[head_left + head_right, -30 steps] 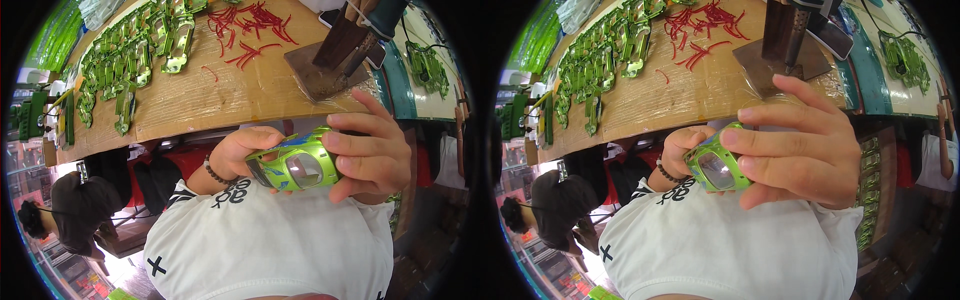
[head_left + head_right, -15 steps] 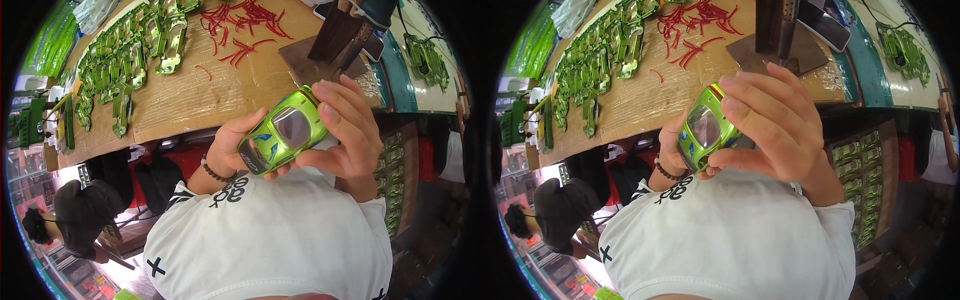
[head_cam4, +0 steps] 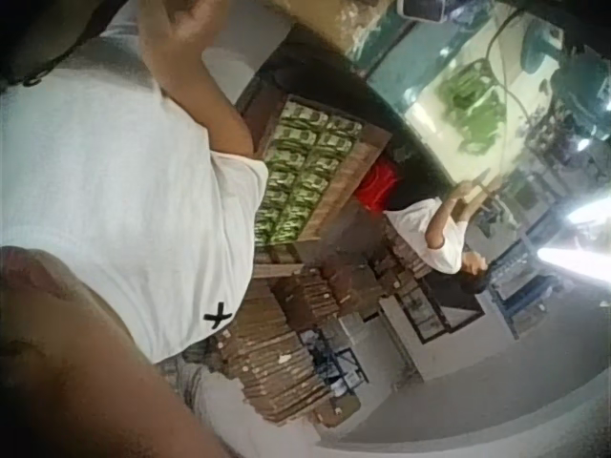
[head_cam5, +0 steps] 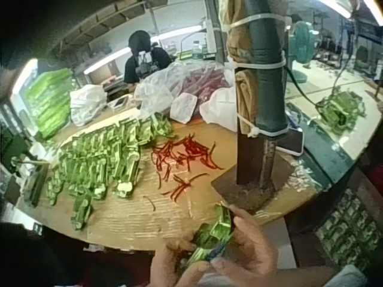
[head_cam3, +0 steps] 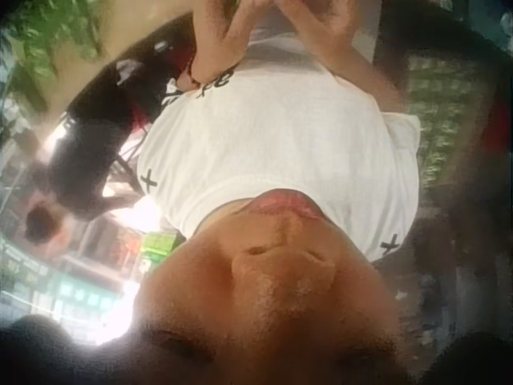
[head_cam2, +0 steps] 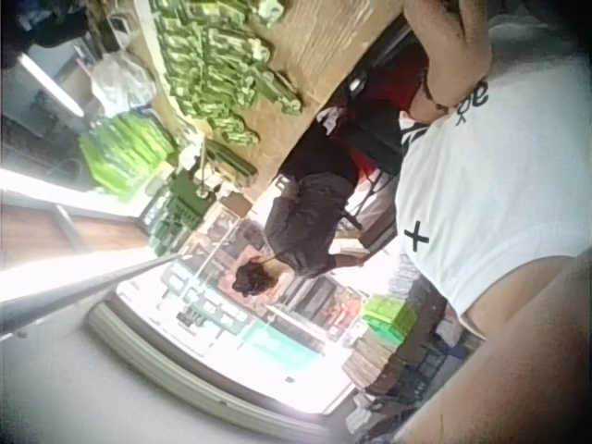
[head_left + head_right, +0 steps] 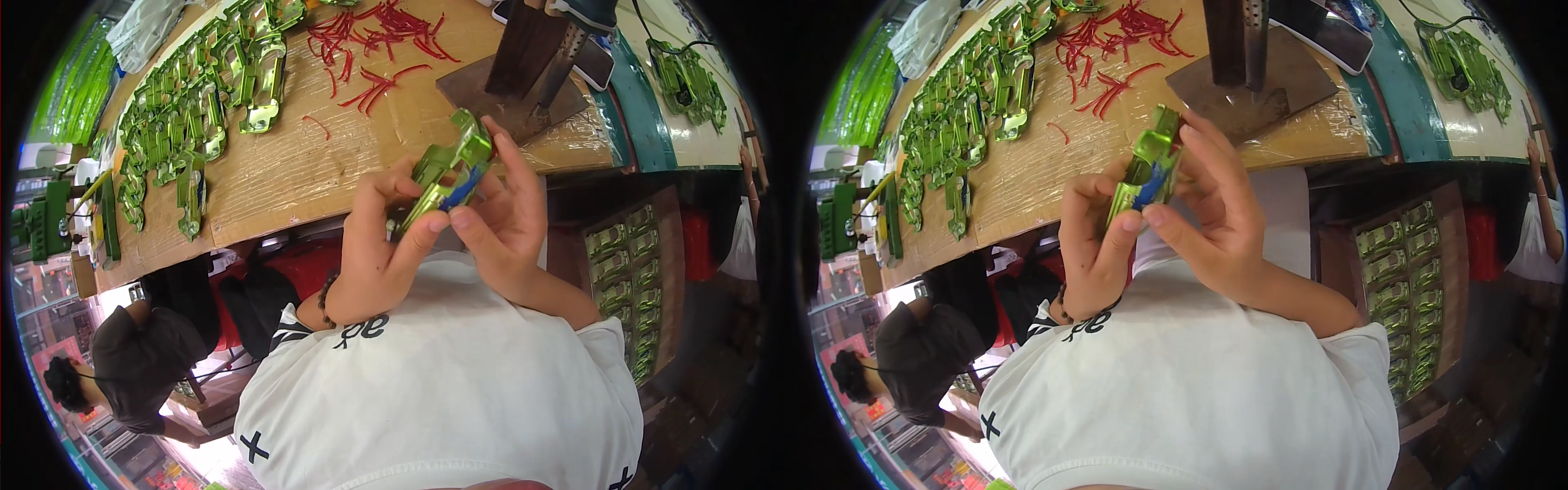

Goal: The person assembles green translucent plastic frames by hand, inserting small red plastic strips into the slots of the frames. The person handles the frames one by one, picking them up from a pile on the table, inserting the red pieces, and placing the finished units back on the table.

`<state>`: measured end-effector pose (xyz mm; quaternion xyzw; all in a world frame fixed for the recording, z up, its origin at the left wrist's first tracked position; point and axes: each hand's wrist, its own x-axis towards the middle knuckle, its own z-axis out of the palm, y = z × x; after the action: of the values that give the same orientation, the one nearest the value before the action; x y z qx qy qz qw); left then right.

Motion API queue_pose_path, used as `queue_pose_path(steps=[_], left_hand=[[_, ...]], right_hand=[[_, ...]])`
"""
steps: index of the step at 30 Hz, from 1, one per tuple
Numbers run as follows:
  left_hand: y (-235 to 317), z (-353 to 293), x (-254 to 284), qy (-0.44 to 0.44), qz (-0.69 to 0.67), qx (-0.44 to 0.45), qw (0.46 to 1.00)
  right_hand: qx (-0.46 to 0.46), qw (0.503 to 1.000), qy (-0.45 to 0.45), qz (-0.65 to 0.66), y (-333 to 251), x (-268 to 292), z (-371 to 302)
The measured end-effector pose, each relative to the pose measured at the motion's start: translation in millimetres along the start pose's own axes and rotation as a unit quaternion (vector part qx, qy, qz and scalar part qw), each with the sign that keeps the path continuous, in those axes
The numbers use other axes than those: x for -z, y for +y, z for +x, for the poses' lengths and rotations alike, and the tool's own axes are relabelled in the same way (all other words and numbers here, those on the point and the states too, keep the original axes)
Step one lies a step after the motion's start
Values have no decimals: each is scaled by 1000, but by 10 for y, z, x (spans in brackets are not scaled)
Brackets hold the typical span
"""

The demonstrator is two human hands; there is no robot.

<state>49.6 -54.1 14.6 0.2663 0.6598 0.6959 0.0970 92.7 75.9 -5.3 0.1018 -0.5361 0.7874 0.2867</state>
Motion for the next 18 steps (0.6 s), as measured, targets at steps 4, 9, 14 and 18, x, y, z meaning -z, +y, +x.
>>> queue_pose_path(steps=[4,9,14,18], left_hand=[[89,-29,-91,-11,75,-11,997],[124,41,-51,-178,233,-44,955],[141,129,43,-201,-23,79,976],[46,307,-77,-109,-31,67,991]], right_hand=[[-11,997,49,58,23,19,-105],[-91,977,164,104,-10,123,-237],[-312,860,249,318,-336,274,-16],[-354,781,217,466,-448,510,114]])
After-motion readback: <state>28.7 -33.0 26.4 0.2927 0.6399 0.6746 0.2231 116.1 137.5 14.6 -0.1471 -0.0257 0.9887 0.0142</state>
